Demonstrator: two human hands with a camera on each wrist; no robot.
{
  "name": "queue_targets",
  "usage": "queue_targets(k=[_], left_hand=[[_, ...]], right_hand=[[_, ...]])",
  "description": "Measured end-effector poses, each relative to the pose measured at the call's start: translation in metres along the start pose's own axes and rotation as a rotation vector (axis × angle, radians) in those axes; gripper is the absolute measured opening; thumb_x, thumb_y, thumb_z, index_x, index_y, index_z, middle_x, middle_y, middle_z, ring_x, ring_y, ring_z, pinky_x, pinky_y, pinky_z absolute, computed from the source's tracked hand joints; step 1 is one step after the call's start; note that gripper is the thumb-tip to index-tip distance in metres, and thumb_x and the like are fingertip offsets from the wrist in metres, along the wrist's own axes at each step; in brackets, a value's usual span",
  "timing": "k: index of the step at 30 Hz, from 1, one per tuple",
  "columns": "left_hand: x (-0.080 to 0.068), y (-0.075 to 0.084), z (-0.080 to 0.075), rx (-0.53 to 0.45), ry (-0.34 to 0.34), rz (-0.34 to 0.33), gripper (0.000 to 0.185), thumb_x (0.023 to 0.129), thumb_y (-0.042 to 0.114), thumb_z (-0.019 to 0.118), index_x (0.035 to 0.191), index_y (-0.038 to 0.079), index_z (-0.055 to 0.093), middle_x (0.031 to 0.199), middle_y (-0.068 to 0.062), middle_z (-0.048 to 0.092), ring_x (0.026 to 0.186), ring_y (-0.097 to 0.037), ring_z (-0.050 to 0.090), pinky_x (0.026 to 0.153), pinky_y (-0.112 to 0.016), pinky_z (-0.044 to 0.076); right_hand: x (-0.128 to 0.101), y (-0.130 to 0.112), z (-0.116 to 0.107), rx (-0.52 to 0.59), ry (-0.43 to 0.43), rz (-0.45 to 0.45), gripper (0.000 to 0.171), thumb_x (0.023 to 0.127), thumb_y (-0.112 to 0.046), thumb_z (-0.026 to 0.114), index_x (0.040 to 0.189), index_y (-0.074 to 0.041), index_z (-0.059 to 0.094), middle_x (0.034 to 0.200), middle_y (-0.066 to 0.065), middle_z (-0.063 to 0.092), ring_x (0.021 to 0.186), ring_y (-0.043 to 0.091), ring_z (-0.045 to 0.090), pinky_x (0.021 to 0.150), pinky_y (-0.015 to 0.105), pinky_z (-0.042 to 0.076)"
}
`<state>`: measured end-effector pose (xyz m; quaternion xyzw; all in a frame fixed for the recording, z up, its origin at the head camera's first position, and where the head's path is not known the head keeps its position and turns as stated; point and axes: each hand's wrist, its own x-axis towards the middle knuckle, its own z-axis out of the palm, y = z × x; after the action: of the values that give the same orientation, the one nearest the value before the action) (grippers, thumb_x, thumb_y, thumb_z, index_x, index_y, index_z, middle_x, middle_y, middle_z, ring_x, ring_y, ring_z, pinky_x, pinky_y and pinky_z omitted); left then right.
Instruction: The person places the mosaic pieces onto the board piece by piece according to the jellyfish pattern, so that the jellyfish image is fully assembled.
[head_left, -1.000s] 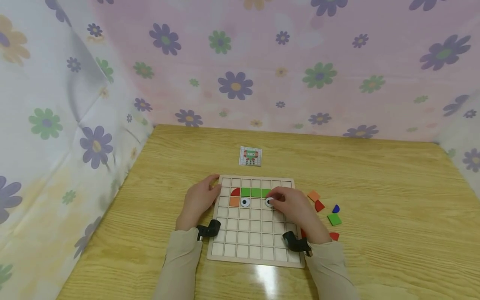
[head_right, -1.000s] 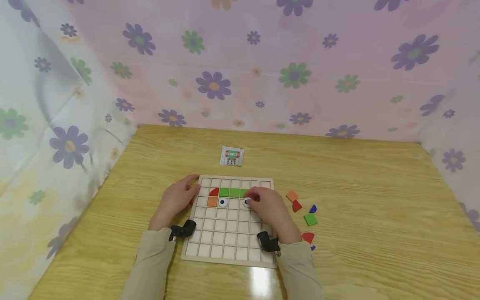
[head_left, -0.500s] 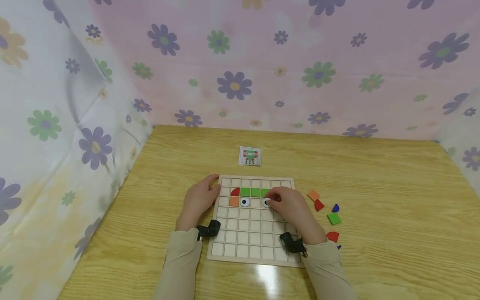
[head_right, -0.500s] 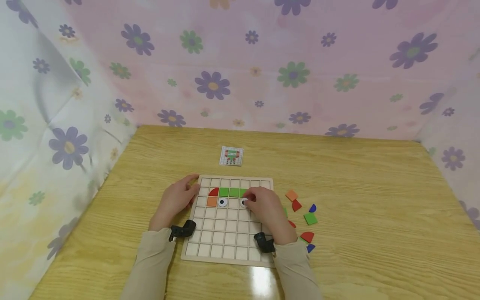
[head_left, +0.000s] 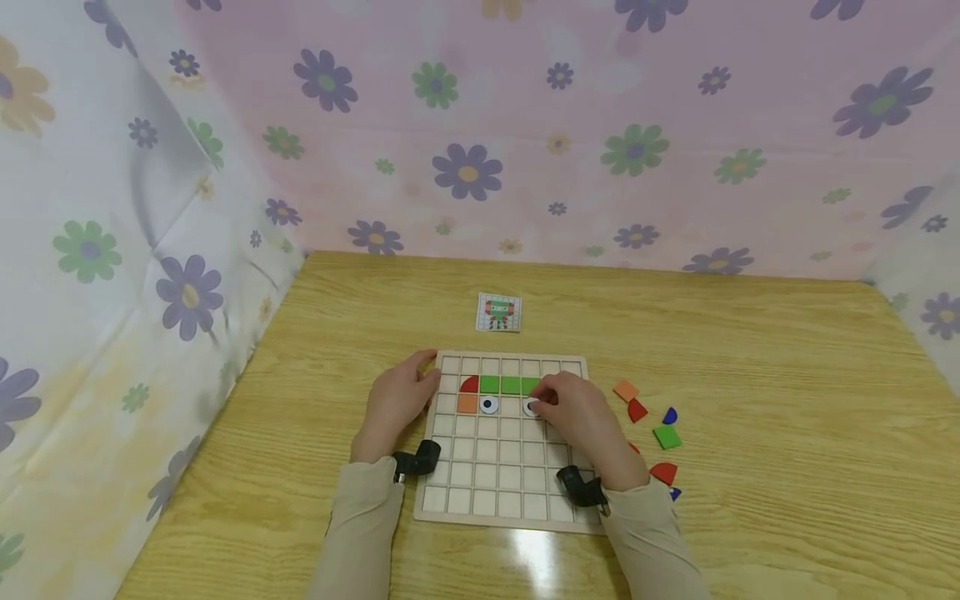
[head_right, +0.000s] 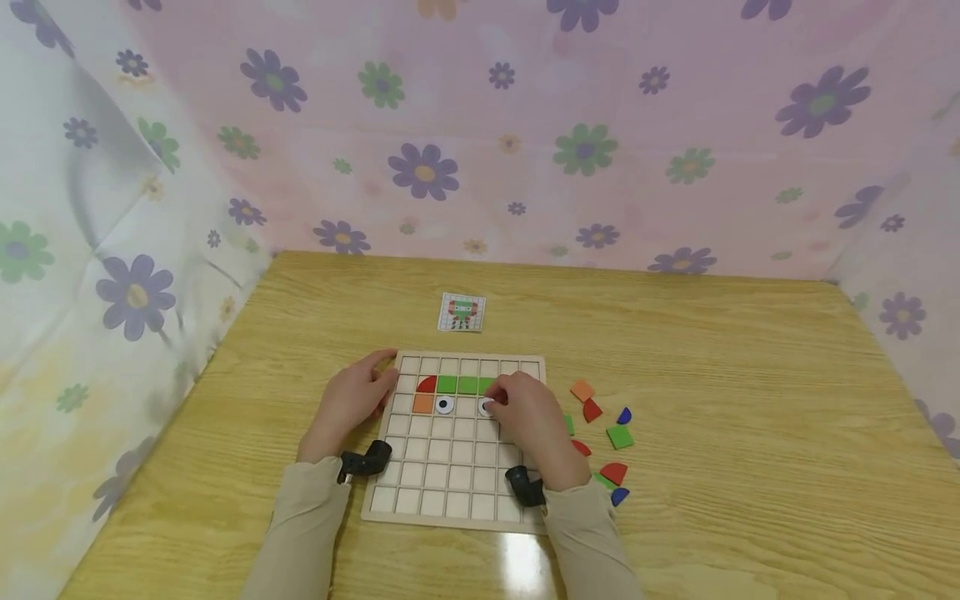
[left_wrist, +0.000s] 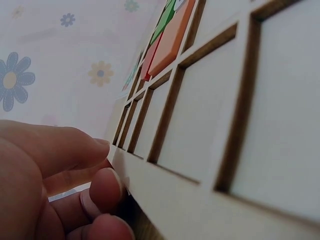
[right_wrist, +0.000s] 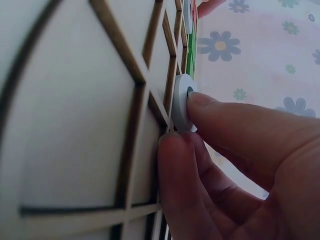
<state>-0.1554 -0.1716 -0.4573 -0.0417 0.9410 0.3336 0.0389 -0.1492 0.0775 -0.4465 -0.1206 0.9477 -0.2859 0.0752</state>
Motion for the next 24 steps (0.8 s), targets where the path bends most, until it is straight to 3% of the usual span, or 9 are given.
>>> queue_targets(k=[17,24], left_hand=[[-0.001,0.000,-0.001,0.000,0.007,0.015,0.040,0.090,0.034,0.048,0.129,0.021,0.048,0.053,0.004,0.052,0.042,-0.013,0.050,0.048,-0.030,0.036],[-0.001,0.001,0.001,-0.011,0.007,-0.009,0.040,0.090,0.035,0.049,0.128,0.023,0.049,0.053,0.003,0.053,0.042,-0.014,0.050,0.048,-0.031,0.037]], right_hand=[[-0.002,0.000,-0.003,0.019,0.030,-0.033,0.011,0.080,-0.017,0.066,0.090,-0.014,0.065,0.076,-0.003,0.052,0.068,0.014,0.045,0.061,0.028,0.039],[-0.005,0.006,-0.015,0.043,-0.046,-0.009,0.016,0.084,-0.022,0.062,0.099,-0.015,0.064,0.084,-0.003,0.057,0.075,0.015,0.049,0.066,0.030,0.043]])
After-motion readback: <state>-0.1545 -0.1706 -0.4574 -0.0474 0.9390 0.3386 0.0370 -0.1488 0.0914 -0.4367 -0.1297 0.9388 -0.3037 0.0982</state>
